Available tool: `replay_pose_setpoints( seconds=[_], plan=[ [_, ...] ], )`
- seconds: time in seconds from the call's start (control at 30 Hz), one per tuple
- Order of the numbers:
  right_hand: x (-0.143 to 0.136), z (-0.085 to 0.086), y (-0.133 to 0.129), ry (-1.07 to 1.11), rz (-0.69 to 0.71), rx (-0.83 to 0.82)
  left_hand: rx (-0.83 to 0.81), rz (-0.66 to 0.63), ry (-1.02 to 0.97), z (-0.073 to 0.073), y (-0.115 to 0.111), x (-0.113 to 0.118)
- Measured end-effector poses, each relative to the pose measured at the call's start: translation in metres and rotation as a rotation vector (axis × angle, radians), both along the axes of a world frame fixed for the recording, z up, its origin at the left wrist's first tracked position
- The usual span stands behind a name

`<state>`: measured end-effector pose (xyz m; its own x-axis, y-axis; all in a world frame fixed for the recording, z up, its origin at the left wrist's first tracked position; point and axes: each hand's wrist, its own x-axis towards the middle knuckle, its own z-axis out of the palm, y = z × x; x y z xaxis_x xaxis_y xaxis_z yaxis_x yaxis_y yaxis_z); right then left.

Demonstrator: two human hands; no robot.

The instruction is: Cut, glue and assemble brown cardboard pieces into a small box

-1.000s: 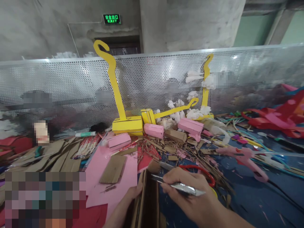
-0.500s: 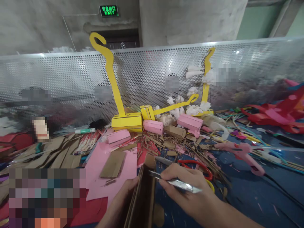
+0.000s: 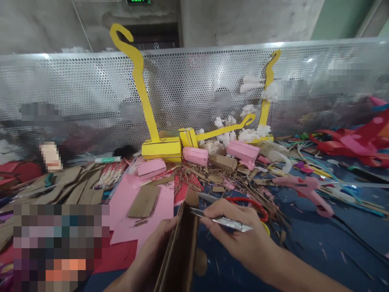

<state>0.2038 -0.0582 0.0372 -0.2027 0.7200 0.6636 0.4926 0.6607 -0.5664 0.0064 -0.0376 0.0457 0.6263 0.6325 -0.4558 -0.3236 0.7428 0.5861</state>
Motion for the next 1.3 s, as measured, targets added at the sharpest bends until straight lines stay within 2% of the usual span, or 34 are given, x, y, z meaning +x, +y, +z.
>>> replay_pose_setpoints(
  seconds=[0.2, 0.37, 0.53, 0.77, 0.87, 1.1, 1.3],
  plan=[
    [0.000, 0.000, 0.002, 0.011, -0.016, -0.001, -0.026, -0.006, 0.014, -0.012, 0.001, -0.003],
    [0.000, 0.001, 0.001, 0.009, 0.001, -0.003, -0.046, 0.024, 0.031, -0.017, 0.003, -0.003],
    [-0.001, 0.000, 0.001, 0.007, 0.008, 0.008, -0.026, 0.018, -0.013, -0.019, 0.004, -0.004],
    [-0.003, -0.003, 0.003, 0.010, 0.020, -0.006, 0.037, 0.017, -0.062, -0.028, 0.004, -0.007],
    [-0.002, -0.004, 0.002, 0.011, 0.013, 0.007, 0.075, -0.015, -0.060, -0.029, 0.004, -0.007],
    [-0.002, -0.006, 0.001, 0.006, -0.033, -0.009, -0.010, 0.054, -0.041, -0.023, 0.001, -0.006],
    [-0.001, -0.007, 0.001, -0.007, -0.080, -0.015, 0.006, -0.004, -0.083, -0.030, 0.004, -0.007]
  ],
)
